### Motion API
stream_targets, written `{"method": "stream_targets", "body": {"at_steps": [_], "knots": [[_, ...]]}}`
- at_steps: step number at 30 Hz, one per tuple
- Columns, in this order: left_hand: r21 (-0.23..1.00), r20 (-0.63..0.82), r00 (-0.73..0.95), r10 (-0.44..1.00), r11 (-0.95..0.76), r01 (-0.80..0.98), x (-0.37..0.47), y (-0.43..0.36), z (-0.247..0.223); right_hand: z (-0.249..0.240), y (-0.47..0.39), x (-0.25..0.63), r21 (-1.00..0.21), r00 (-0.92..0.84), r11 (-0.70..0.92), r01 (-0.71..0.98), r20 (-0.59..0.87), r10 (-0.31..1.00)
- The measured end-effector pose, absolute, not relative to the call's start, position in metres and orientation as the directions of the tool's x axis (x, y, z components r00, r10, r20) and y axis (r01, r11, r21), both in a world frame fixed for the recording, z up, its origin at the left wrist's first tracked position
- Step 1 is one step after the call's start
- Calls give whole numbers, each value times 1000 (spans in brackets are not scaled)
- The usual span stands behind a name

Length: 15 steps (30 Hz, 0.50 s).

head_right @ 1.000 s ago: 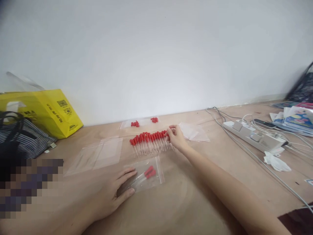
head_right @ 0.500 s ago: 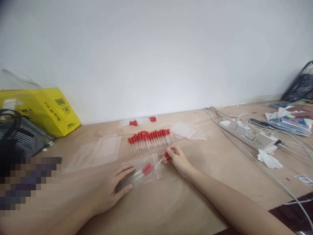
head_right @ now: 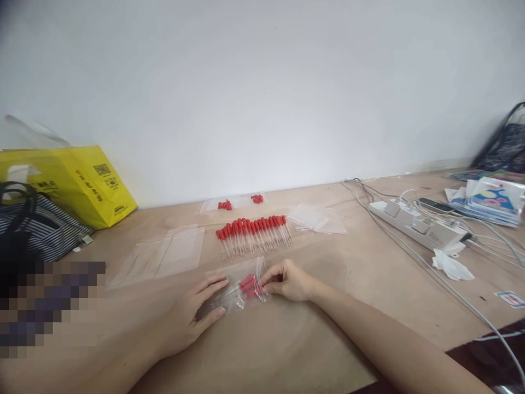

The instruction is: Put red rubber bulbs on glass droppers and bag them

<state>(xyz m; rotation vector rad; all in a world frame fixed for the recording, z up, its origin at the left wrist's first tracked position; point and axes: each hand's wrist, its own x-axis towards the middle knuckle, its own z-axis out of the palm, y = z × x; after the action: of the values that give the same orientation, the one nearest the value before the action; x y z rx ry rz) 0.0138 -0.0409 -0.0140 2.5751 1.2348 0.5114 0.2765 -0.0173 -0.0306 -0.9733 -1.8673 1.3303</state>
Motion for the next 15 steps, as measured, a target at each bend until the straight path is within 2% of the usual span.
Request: {"method": "stream_targets", "body": {"at_steps": [3,7,12,15], "knots": [[355,192,585,788,-612,707,14,-41,-13,-31,-17,270,-939,-469,215,268,68,880],[352,183,585,790,-608,712,14,-40,-13,-32,-15,263,-895,-313,222,387,99,945],[357,180,583,792,-605,712,14,-41,-12,-26,-2,274,-922,-427,191,335,32,904],[364,180,587,789,-608,706,15,-41,-10,-14,22,280,-852,-273,203,483,74,959]]}}
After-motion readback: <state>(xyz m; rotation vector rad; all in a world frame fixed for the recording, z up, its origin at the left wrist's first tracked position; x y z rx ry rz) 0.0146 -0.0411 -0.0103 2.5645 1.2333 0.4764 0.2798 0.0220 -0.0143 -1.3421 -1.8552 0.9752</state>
